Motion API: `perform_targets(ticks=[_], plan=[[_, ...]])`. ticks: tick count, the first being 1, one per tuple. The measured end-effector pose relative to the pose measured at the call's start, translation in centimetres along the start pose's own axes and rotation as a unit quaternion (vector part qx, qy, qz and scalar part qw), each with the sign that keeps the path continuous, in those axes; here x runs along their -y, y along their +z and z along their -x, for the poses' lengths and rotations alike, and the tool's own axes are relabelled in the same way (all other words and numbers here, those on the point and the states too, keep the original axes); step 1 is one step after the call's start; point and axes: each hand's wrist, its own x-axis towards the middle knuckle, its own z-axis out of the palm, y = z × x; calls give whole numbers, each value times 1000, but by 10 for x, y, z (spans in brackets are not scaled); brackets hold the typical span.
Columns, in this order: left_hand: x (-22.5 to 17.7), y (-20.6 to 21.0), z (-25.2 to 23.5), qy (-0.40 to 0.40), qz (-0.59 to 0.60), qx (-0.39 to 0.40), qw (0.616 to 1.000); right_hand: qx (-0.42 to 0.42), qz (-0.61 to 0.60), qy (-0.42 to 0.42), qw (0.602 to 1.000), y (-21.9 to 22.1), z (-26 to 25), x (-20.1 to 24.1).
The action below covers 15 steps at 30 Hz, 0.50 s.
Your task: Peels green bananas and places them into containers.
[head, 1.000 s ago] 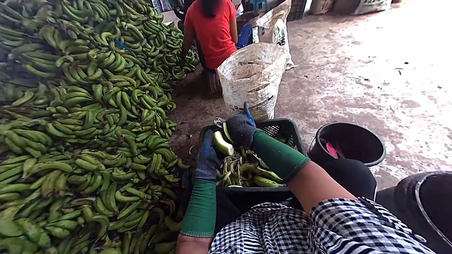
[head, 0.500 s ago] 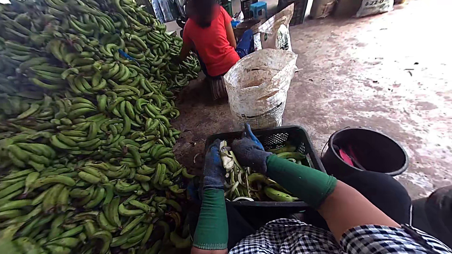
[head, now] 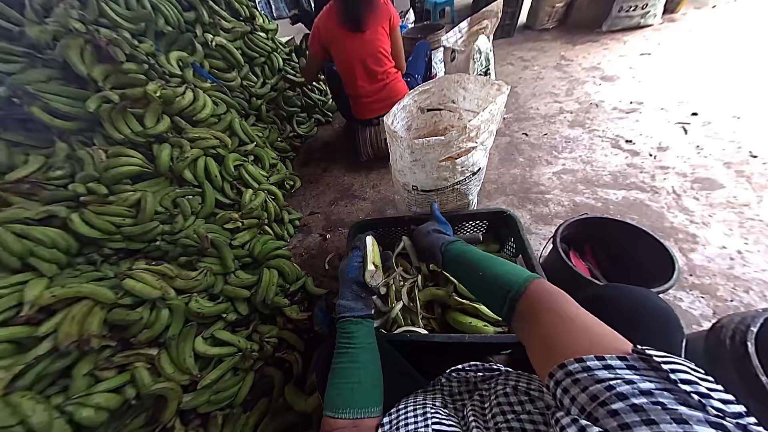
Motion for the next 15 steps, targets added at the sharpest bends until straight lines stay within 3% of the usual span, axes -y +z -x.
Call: perform_targets(ticks=[2, 6, 9, 15], plan=[[-2, 3, -1, -10, -10, -31, 999, 72, 9, 33, 997, -24, 20, 12], [10, -2, -14, 12, -52, -72, 996, 20, -45, -20, 999, -26, 34, 24], [13, -5, -20, 42, -117, -103, 987, 38, -78, -58, 995, -31, 37, 33], [14, -5, -23, 61, -115, -162, 978, 9, -67, -130, 989, -31, 49, 51]])
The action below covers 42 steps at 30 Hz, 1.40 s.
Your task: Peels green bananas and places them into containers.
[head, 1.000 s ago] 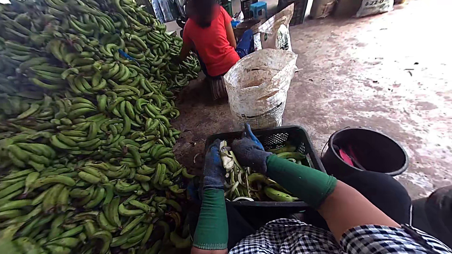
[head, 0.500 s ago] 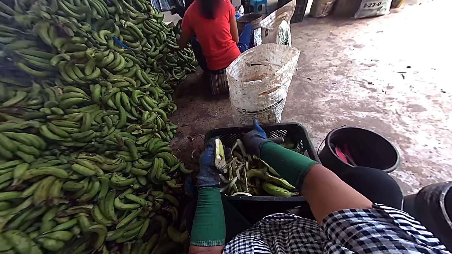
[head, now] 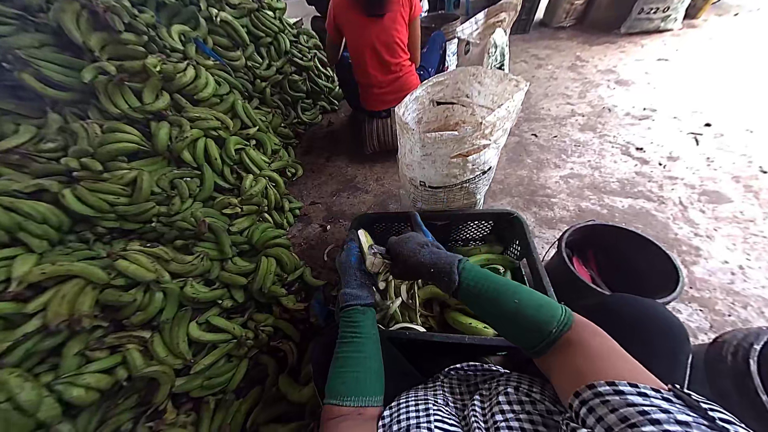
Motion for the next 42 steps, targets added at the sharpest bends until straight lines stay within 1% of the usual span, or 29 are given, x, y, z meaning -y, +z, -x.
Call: perform_targets(ticks=[2, 4, 7, 9, 10, 11, 13, 14, 16, 18, 19, 20, 22, 23, 25, 27, 29, 33, 34, 35, 37, 38, 40, 42], plan=[[2, -3, -1, 4, -9, 19, 1000, -14, 10, 21, 1000, 4, 1, 8], [5, -5, 3, 21, -45, 64, 997, -23, -9, 58, 998, 5, -3, 9], [12, -4, 6, 66, -133, 103, 984, -40, -13, 82, 996, 0, -11, 1], [17, -10, 10, 95, -147, 138, 975, -53, -9, 91, 994, -2, -12, 0], [16, -8, 13, 59, -92, 151, 982, -49, -4, 95, 994, -3, -12, 0], [10, -4, 20, 5, -24, 151, 988, -44, 2, 97, 994, -3, -14, 0], [-3, 4, 33, -68, 61, 155, 984, -37, 2, 100, 994, -2, -19, -3], [-5, 5, 36, -84, 92, 170, 977, -51, -6, 100, 994, -2, -22, -7], [-7, 2, 39, -88, 134, 214, 964, -106, -3, 91, 990, -3, -27, -16], [-8, 0, 41, -82, 144, 235, 958, -83, 23, 118, 989, -24, -30, -16], [-8, -2, 40, -76, 139, 235, 959, -91, 30, 125, 988, -30, -29, -18], [-6, -6, 37, -64, 122, 227, 964, -104, 32, 125, 986, -32, -28, -21], [3, -11, 22, -46, 93, 194, 975, -91, 36, 130, 987, -30, -28, -27], [8, -12, 14, -38, 69, 168, 983, -77, 39, 131, 988, -28, -27, -28], [16, -6, 2, -11, 12, 91, 996, -59, 34, 122, 990, -19, -23, -27], [24, -3, -8, 37, -56, 36, 997, -38, 13, 104, 994, -10, -15, -16], [23, 1, -6, 79, -92, 6, 993, -23, -9, 92, 995, 1, -6, -5], [19, 5, -2, 98, -148, -38, 983, -79, -34, 83, 993, 23, -2, 1], [19, 4, -1, 102, -164, -36, 980, -83, -34, 88, 992, 26, -3, 1], [19, 1, 1, 102, -190, -21, 976, -74, -34, 96, 992, 25, -4, 1], [23, -9, 5, 93, -242, 44, 965, -47, -28, 111, 992, 19, -7, 1], [25, -10, 6, 83, -232, 80, 966, -34, -18, 114, 993, 14, -7, 0], [20, -9, 12, 41, -129, 158, 978, -24, -3, 110, 994, 5, -8, -4], [17, -9, 17, -9, -37, 206, 978, -23, 21, 88, 996, -1, -8, -9]])
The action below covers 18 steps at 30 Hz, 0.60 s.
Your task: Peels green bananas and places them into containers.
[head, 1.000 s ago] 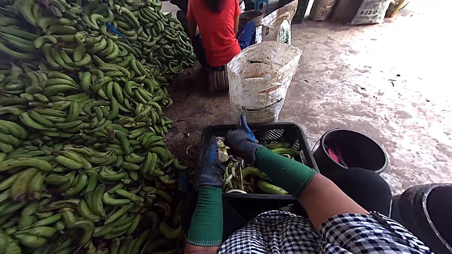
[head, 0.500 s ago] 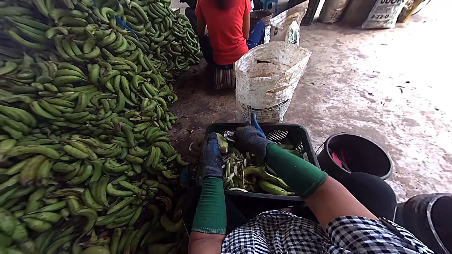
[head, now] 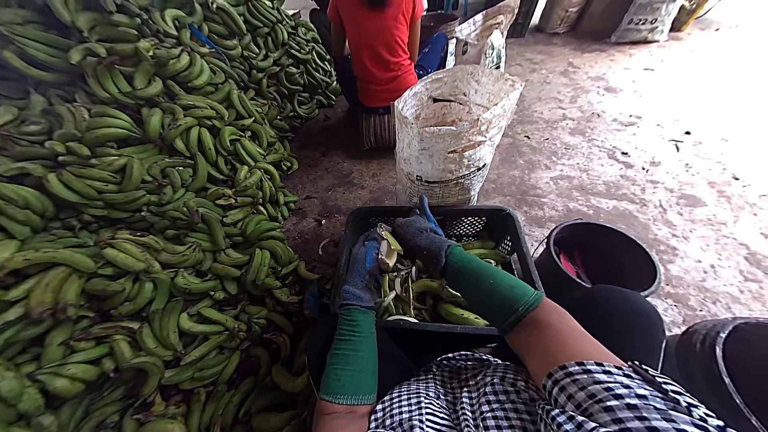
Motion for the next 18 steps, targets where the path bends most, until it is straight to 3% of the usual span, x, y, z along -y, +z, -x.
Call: perform_targets(ticks=[8, 11, 12, 15, 18], plan=[[-17, -7, 8, -29, 25, 30, 999, -21, 71, -46, 996, -11, -25, -7], [-21, -9, 14, -18, 22, 53, 998, -91, 32, -77, 992, -2, -26, -24], [-21, -10, 15, -12, 11, 42, 999, -116, 12, -84, 990, 1, -23, -29], [-14, -17, 6, 50, -11, -26, 998, -64, 41, -30, 997, -8, -28, -22], [-7, -16, -14, 77, 66, -158, 982, -42, 27, -16, 999, -1, -21, -13]])
